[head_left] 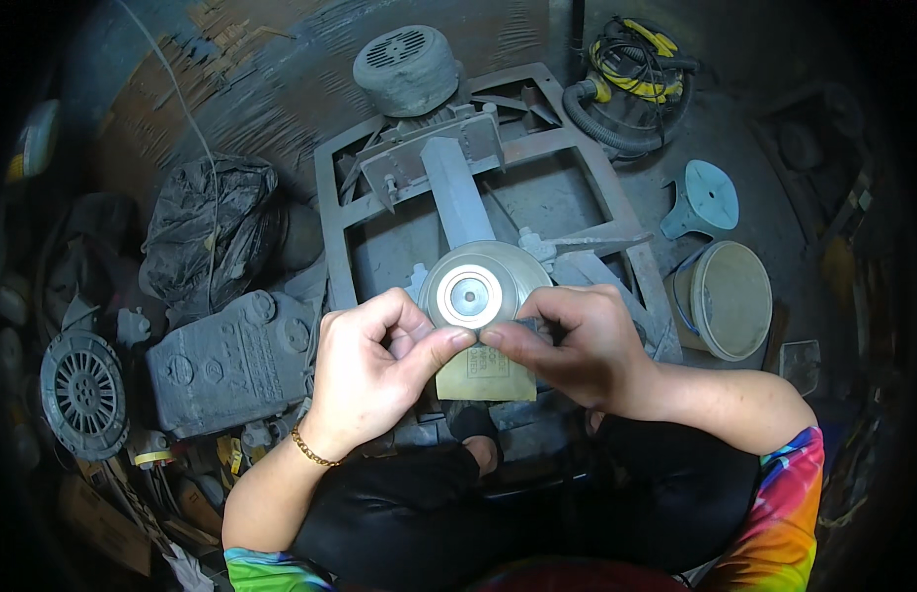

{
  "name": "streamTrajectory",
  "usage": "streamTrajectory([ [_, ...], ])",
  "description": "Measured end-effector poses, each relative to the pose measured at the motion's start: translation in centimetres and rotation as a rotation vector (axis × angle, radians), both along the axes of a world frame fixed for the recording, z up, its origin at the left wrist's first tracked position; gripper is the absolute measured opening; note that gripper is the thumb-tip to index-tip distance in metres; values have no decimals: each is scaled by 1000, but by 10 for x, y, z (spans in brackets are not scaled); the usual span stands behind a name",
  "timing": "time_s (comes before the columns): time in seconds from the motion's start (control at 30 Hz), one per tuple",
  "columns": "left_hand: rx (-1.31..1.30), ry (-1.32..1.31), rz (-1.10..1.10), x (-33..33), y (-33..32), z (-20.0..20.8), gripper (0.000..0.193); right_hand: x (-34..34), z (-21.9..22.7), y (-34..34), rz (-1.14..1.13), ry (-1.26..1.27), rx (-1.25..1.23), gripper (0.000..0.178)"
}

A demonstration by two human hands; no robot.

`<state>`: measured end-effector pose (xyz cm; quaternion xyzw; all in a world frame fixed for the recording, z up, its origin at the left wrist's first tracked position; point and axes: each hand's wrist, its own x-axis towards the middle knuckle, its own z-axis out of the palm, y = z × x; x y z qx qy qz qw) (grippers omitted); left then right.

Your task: The person cleans and sands a small circular part using sandpaper, then wraps yellow tape around the exterior edge of the part.

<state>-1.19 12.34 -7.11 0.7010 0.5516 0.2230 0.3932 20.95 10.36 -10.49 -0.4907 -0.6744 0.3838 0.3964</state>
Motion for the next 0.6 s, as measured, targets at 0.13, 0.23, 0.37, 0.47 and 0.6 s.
streamTrajectory([
  [0.13,70,-34,32,2,1,-4,35,0,-1,1,-6,-9,37,41],
  [0.23,83,-30,20,2,2,-4,35,1,0,1,-12,-20,45,42],
  [0.37,90,-26,21,5,2,-1,35,3,2,2,-8,-20,6,43],
  [0.47,106,-23,8,6,2,-2,36,5,2,2,-11,-18,-19,44],
  [0.6,145,-13,-10,8,2,0,37,7,4,2,-12,8,-74,44],
])
